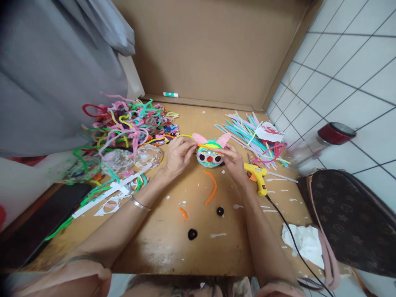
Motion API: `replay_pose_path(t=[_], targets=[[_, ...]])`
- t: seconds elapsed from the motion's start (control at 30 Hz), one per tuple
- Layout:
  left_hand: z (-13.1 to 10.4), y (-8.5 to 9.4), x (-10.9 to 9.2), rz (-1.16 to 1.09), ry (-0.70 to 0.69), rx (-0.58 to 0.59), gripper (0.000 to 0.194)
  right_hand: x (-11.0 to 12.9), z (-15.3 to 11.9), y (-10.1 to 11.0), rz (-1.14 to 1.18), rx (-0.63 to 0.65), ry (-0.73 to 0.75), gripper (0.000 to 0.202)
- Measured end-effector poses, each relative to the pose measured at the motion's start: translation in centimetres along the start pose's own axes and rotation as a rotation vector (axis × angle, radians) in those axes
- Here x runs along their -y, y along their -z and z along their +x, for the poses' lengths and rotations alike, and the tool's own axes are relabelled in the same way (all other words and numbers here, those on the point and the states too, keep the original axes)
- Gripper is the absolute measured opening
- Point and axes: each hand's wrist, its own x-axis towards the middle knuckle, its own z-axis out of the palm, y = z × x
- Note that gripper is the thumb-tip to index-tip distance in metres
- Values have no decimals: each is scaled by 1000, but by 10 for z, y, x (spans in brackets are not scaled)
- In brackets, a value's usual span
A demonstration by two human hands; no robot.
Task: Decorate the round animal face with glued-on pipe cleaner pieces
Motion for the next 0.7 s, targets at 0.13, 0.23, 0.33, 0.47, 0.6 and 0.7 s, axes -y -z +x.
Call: replay_pose_path(t=[0.13, 0.23, 0.33, 0.47, 0.6, 0.7], targets=[[2, 0, -1, 44, -1, 47, 28, 3, -1, 0, 7, 17, -3, 22], [3, -2, 0, 1, 12, 63, 27, 3, -1, 0, 8, 14, -16, 22], [2, -2, 3, -97, 38, 79, 24, 0, -1, -1, 29, 3, -17, 23], [2, -1, 6, -241, 128, 160, 19, -3, -1, -1, 48, -3, -10, 22], [4, -4, 8, -372, 241, 158, 16, -4, -2, 0, 44, 0, 2, 22], [4, -8, 8, -452, 308, 152, 15, -3, -2, 0, 40, -2, 0, 22]])
